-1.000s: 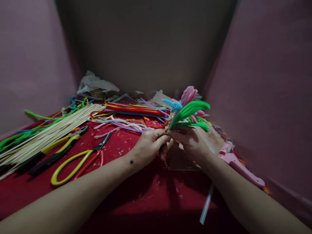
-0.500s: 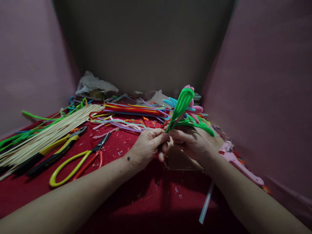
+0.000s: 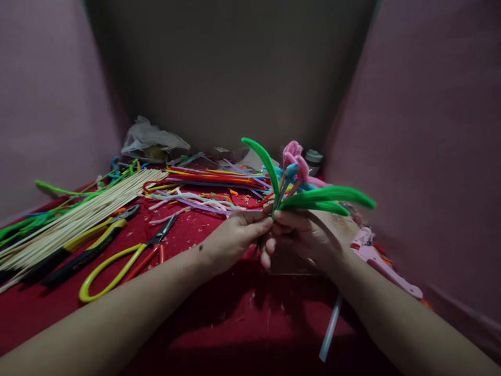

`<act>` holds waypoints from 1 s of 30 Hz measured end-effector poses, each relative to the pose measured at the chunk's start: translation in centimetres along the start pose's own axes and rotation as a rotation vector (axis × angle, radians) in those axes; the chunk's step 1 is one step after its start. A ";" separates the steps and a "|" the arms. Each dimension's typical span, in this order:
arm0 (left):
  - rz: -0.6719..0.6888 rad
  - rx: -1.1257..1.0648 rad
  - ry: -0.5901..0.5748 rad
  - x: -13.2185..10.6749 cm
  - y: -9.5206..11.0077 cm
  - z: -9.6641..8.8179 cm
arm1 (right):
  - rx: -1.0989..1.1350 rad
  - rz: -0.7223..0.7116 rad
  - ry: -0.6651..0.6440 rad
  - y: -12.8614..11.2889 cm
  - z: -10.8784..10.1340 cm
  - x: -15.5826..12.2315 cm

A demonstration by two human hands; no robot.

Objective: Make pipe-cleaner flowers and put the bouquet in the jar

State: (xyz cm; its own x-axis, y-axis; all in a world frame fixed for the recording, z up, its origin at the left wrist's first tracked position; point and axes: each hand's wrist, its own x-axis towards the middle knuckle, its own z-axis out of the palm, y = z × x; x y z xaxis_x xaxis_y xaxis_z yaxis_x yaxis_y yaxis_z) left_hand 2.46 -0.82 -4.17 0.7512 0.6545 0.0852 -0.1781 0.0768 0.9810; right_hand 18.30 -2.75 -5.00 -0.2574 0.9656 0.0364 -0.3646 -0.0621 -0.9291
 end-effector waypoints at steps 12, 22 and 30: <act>0.135 0.462 0.256 0.3 -0.5 -0.5 | -0.199 -0.108 0.005 0.1 0.5 0.5; -0.054 -0.179 0.038 0.4 -0.4 -0.8 | -0.016 -0.053 -0.018 -0.5 0.2 1.0; -0.117 -0.337 -0.177 0.0 -0.6 -0.9 | 0.078 -0.038 -0.132 0.0 0.4 0.6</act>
State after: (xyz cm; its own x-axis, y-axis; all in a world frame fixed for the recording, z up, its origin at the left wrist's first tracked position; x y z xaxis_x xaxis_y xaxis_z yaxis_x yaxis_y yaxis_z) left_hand 1.96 -0.19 -4.89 0.8714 0.4894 0.0341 -0.2617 0.4048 0.8761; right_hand 17.74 -2.26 -4.80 -0.3554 0.9265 0.1239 -0.4437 -0.0505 -0.8947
